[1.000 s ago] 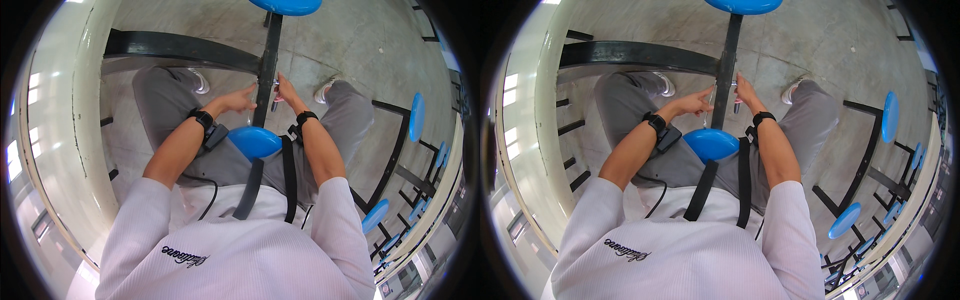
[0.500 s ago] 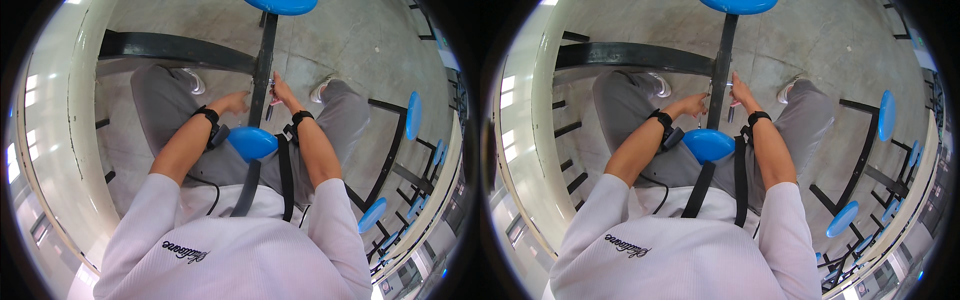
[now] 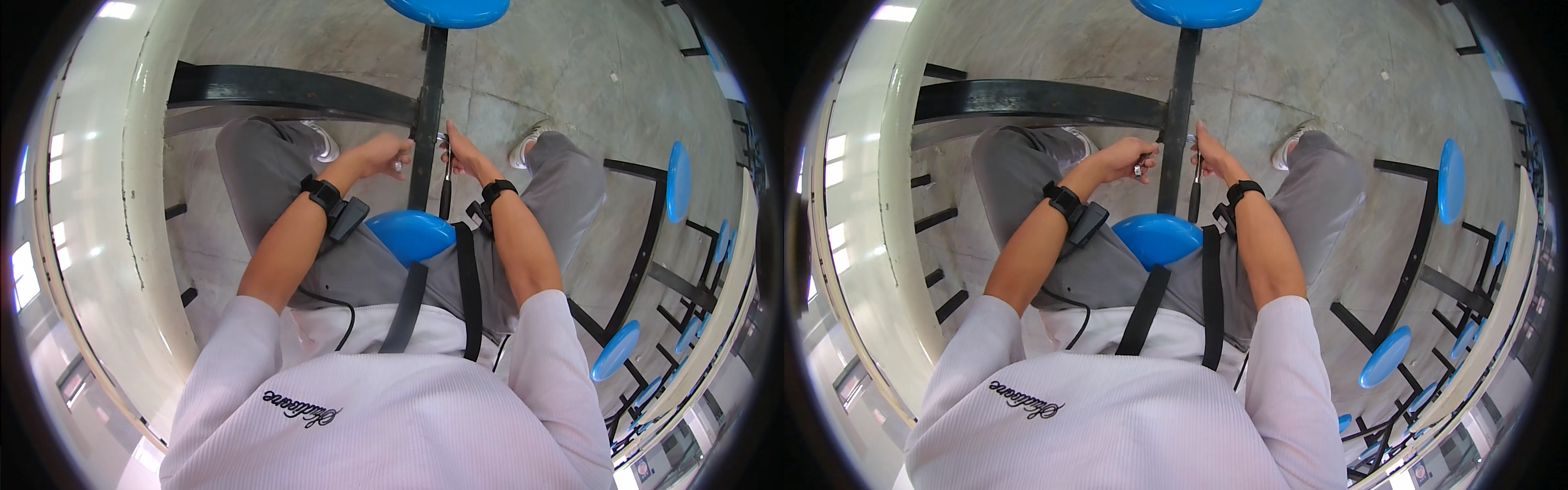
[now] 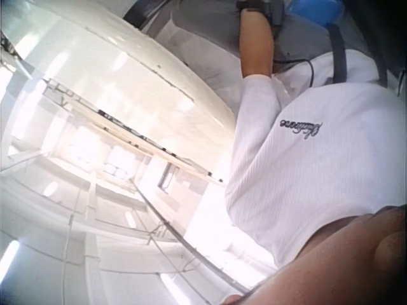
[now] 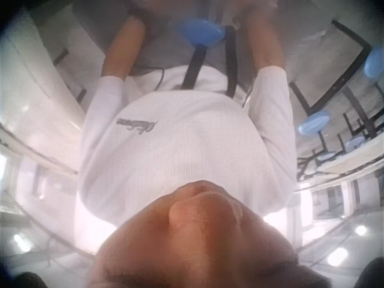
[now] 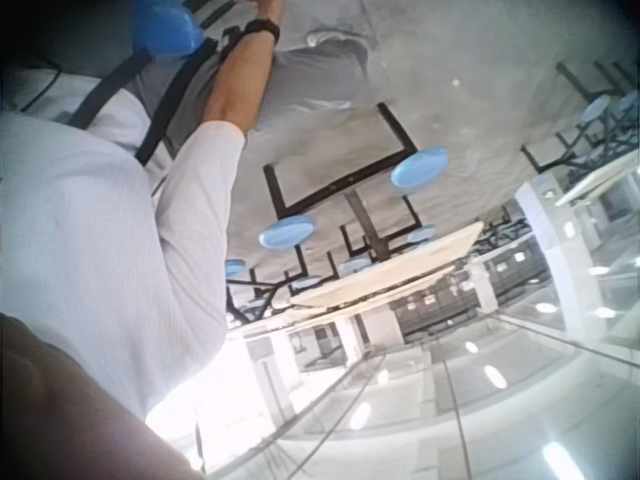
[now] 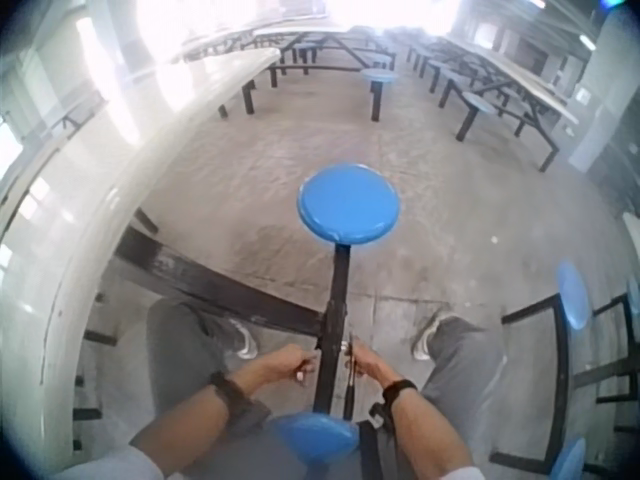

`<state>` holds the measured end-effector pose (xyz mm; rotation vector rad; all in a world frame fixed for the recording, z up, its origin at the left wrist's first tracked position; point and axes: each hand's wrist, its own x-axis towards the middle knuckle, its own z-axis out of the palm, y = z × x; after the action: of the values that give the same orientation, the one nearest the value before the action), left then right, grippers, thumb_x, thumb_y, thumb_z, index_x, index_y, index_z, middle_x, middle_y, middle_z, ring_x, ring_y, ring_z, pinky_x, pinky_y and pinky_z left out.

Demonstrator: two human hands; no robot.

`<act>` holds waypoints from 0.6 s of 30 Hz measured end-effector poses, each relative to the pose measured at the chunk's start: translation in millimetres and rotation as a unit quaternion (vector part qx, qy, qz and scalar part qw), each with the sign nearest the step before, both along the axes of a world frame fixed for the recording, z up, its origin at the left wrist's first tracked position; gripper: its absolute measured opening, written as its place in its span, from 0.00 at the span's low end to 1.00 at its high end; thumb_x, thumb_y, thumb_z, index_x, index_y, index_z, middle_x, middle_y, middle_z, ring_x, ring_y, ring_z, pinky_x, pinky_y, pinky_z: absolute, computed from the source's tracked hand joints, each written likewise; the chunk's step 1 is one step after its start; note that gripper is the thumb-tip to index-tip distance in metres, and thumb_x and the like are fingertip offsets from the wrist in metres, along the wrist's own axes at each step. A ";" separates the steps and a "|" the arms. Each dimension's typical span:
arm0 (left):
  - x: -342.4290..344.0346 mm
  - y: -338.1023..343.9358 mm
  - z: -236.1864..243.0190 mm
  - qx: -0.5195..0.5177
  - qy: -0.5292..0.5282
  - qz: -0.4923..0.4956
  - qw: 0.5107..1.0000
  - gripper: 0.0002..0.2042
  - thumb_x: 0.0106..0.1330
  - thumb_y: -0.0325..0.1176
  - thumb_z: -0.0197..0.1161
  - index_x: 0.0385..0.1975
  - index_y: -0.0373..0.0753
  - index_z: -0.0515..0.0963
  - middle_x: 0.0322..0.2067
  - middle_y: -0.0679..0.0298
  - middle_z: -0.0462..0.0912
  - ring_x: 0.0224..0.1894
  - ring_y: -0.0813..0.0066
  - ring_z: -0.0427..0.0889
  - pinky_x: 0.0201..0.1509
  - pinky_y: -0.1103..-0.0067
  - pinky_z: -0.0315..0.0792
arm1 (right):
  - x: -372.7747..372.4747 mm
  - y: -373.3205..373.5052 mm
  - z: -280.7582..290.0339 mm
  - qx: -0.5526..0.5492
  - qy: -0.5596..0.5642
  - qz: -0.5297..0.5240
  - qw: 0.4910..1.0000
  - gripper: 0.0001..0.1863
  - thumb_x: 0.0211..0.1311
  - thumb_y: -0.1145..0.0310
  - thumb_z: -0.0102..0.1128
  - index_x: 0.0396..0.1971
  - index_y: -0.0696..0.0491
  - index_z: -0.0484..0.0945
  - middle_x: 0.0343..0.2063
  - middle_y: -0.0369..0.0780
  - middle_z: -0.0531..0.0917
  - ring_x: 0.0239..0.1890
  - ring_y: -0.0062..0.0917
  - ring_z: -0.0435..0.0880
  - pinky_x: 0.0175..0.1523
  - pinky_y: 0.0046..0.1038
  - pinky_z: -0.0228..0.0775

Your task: The person uses an allen key to tighten a bolt on the underside of a table while seated.

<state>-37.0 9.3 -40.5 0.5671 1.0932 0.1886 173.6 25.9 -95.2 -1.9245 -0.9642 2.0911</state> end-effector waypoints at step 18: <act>-3.0 -12.8 -16.2 0.074 0.120 -0.178 0.974 0.28 0.62 0.40 0.56 0.61 0.43 0.57 0.26 0.71 0.78 0.21 0.84 0.65 0.28 0.83 0.67 | -3.7 -2.2 -2.9 0.025 -0.022 0.019 0.999 0.40 0.58 0.35 0.26 0.38 0.62 0.66 0.17 0.41 0.73 0.06 0.17 0.62 0.17 0.26 0.68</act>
<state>-40.0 -3.5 -56.7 0.9261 1.1953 -0.1153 170.0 23.7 -98.1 -1.9502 -1.0598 2.0322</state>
